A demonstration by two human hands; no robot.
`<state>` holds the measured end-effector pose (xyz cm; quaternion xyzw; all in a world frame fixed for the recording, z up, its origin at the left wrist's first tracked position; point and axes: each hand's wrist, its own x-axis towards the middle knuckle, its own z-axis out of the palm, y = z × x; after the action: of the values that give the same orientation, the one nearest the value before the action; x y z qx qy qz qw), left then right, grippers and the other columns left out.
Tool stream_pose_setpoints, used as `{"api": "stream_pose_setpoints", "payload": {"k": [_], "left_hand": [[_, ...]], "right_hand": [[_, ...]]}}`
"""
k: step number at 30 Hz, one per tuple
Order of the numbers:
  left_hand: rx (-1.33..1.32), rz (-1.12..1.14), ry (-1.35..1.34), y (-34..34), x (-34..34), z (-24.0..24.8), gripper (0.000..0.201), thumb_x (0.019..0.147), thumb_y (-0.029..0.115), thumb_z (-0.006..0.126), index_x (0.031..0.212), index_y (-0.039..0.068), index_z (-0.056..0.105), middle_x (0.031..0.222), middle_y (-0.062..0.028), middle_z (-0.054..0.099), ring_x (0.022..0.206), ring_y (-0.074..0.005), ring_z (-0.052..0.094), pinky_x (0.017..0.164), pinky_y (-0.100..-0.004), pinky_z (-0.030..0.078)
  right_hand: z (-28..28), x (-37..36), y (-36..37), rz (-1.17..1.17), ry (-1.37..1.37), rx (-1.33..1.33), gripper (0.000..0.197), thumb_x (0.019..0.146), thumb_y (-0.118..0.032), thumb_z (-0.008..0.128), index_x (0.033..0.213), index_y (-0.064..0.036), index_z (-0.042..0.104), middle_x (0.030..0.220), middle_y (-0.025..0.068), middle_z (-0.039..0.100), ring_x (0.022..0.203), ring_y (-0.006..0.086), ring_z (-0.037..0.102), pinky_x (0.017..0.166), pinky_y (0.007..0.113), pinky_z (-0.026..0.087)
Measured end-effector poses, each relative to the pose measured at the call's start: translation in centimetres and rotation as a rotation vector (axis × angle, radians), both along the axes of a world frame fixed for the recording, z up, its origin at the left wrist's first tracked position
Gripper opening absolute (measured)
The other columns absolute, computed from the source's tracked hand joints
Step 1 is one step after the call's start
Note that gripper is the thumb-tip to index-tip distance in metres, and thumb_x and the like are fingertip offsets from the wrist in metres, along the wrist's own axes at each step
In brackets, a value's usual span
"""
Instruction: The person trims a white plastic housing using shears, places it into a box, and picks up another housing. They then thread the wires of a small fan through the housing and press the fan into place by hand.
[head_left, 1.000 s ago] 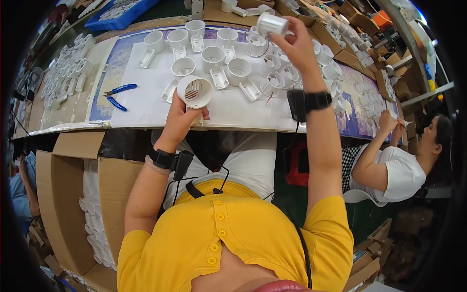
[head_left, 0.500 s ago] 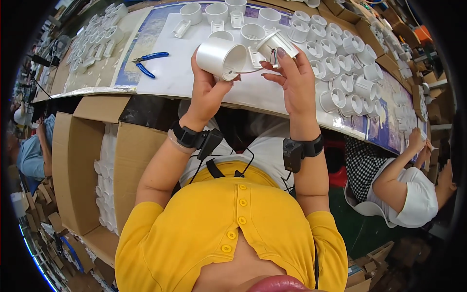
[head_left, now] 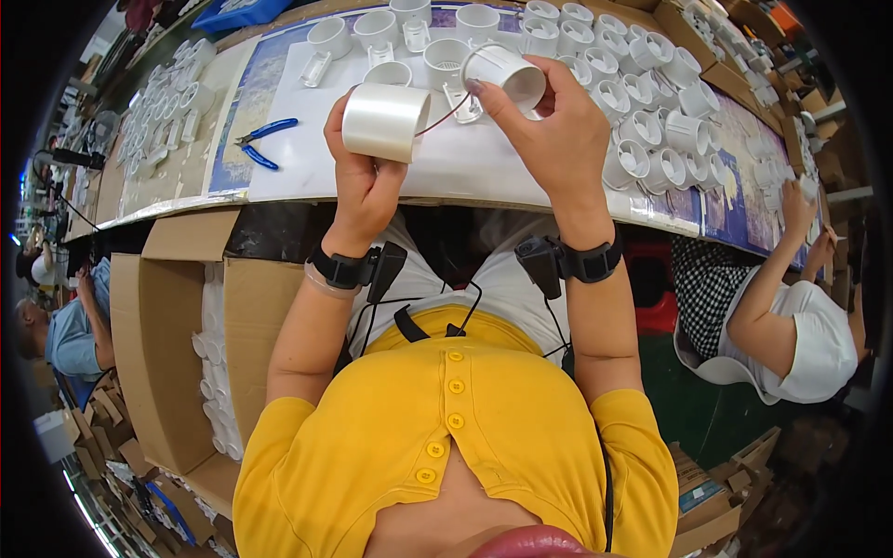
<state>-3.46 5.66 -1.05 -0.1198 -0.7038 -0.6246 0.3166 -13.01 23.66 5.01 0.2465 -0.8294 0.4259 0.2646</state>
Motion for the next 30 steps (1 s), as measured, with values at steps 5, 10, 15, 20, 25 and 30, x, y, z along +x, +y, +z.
{"api": "stream_pose_setpoints", "payload": {"k": [5, 10, 15, 20, 25, 30], "left_hand": [[-0.052, 0.048, -0.005, 0.0, -0.2, 0.0, 0.068, 0.085, -0.006, 0.048, 0.142, 0.005, 0.012, 0.131, -0.0107, 0.039, 0.116, -0.017, 0.044, 0.096, -0.0303, 0.038], [0.089, -0.019, -0.094, 0.4, -0.6, -0.4, 0.069, 0.085, -0.006, 0.049, 0.141, 0.005, 0.011, 0.131, -0.0117, 0.039, 0.115, -0.0196, 0.047, 0.095, -0.0332, 0.042], [0.289, -0.117, -0.202, 1.4, -0.6, 0.1, 0.063, 0.087, -0.004, 0.049, 0.139, 0.005, 0.013, 0.129, -0.0128, 0.04, 0.112, -0.021, 0.05, 0.092, -0.036, 0.047], [0.331, -0.148, -0.253, 1.0, -0.8, -1.1, 0.049, 0.09, -0.002, 0.047, 0.133, 0.004, 0.022, 0.126, -0.0135, 0.043, 0.108, -0.0194, 0.053, 0.089, -0.037, 0.05], [0.322, -0.127, -0.279, 1.0, -0.7, -1.6, 0.036, 0.093, 0.001, 0.045, 0.126, 0.002, 0.031, 0.12, -0.0126, 0.049, 0.106, -0.0173, 0.054, 0.086, -0.033, 0.05], [0.197, -0.062, -0.313, 0.6, -0.7, -2.2, 0.03, 0.093, 0.002, 0.044, 0.122, 0.0, 0.035, 0.116, -0.0114, 0.052, 0.105, -0.016, 0.055, 0.083, -0.0289, 0.05]], "right_hand": [[0.4, 0.1, -0.3, -0.103, 0.303, 0.138, 0.051, 0.066, -0.045, 0.08, 0.096, -0.006, 0.066, 0.077, 0.006, 0.067, 0.06, 0.0192, 0.062, 0.054, 0.027, 0.049], [0.2, 0.9, -1.3, -0.135, 0.3, 0.215, 0.051, 0.066, -0.046, 0.08, 0.094, -0.0061, 0.066, 0.076, 0.0069, 0.066, 0.061, 0.0223, 0.063, 0.054, 0.029, 0.049], [-1.9, 1.3, -2.0, -0.075, 0.133, 0.202, 0.053, 0.068, -0.046, 0.079, 0.093, -0.0032, 0.062, 0.077, 0.0083, 0.065, 0.064, 0.0223, 0.063, 0.055, 0.028, 0.049], [-4.4, 1.8, -2.0, 0.104, -0.328, -0.041, 0.058, 0.071, -0.044, 0.078, 0.101, -0.0002, 0.054, 0.085, 0.0125, 0.064, 0.07, 0.0224, 0.064, 0.06, 0.028, 0.05], [-6.4, 3.0, -1.4, 0.262, -0.509, -0.166, 0.063, 0.073, -0.037, 0.078, 0.113, 0.0003, 0.047, 0.096, 0.0164, 0.062, 0.076, 0.0239, 0.064, 0.066, 0.031, 0.051], [-5.1, 3.3, -0.4, 0.226, -0.399, 0.106, 0.067, 0.071, -0.028, 0.08, 0.12, -0.0006, 0.044, 0.103, 0.0154, 0.06, 0.084, 0.0272, 0.062, 0.075, 0.035, 0.051]]}}
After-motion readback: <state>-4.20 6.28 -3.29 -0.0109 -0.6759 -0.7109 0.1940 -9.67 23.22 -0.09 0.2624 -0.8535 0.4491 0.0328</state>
